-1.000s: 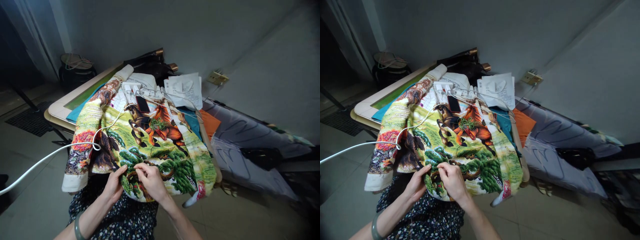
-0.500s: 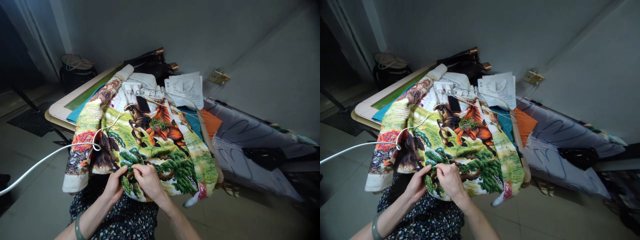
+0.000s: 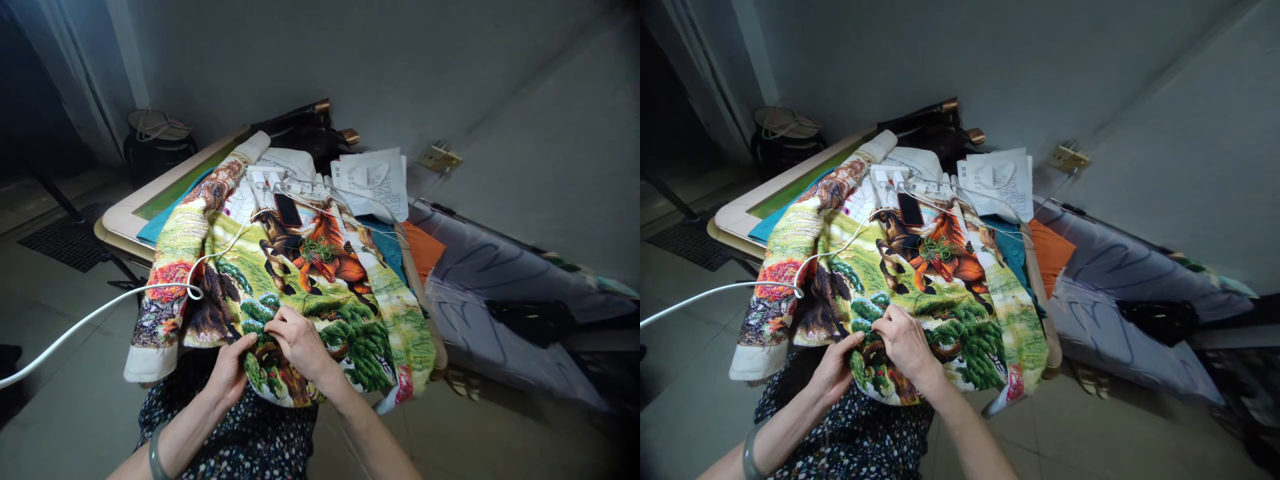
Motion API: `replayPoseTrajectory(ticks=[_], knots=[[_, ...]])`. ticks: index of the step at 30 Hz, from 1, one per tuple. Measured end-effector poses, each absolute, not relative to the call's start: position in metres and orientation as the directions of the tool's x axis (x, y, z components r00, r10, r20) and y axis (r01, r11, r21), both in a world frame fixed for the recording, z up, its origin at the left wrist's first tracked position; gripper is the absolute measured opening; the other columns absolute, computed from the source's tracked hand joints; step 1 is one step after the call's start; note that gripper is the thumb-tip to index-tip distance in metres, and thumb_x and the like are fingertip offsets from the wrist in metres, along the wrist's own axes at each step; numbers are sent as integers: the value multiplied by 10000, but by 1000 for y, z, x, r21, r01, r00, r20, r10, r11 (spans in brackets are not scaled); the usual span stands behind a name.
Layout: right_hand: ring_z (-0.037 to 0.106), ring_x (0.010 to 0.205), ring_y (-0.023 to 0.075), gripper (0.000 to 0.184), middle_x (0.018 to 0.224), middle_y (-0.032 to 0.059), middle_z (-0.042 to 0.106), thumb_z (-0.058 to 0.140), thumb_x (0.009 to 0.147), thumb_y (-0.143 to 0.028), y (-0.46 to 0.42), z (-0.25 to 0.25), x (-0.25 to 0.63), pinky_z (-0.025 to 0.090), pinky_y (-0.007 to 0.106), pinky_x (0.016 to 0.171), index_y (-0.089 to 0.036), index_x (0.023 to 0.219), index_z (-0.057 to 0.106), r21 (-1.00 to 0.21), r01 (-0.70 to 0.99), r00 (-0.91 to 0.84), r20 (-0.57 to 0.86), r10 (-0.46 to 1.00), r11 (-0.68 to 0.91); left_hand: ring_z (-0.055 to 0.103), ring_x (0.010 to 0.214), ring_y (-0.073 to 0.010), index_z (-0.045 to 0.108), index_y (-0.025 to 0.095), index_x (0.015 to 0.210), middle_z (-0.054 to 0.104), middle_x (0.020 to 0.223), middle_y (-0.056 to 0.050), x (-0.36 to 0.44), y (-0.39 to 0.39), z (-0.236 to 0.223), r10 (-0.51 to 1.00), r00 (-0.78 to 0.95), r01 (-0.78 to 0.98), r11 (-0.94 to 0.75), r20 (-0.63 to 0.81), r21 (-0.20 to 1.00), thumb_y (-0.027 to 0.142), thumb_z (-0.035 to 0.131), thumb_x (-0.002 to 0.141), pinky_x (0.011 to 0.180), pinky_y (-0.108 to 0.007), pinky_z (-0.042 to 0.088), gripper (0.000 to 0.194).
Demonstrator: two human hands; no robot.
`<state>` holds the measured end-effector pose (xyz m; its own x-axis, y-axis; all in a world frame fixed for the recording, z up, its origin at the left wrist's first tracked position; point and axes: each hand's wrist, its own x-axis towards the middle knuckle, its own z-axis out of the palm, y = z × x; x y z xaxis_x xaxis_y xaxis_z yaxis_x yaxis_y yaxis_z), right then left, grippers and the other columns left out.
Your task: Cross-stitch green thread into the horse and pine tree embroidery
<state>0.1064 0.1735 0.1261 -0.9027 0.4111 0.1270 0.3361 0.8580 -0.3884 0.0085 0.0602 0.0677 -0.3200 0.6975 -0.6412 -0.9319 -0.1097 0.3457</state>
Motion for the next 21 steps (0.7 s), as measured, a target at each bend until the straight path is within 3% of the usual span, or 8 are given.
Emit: replayPoseTrajectory(ticks=[10, 21], knots=[[623, 761, 143, 267, 832, 15, 658, 601, 891, -42, 193, 113, 105, 477, 241, 697, -222, 868, 796, -690, 210, -918, 104, 382, 693, 743, 762, -266, 779, 99, 758, 794, 758, -95, 7, 62, 64, 696, -332, -919, -88, -637, 383, 166, 867, 586, 821, -402, 593, 204], [582, 750, 142, 244, 781, 1, 607, 618, 871, -42, 196, 107, 105, 447, 242, 688, -212, 828, 787, -788, 180, -918, 80, 388, 589, 737, 730, -249, 780, 101, 769, 803, 787, -93, 8, 62, 67, 684, -343, -916, -90, -644, 392, 162, 875, 576, 802, -389, 600, 223]])
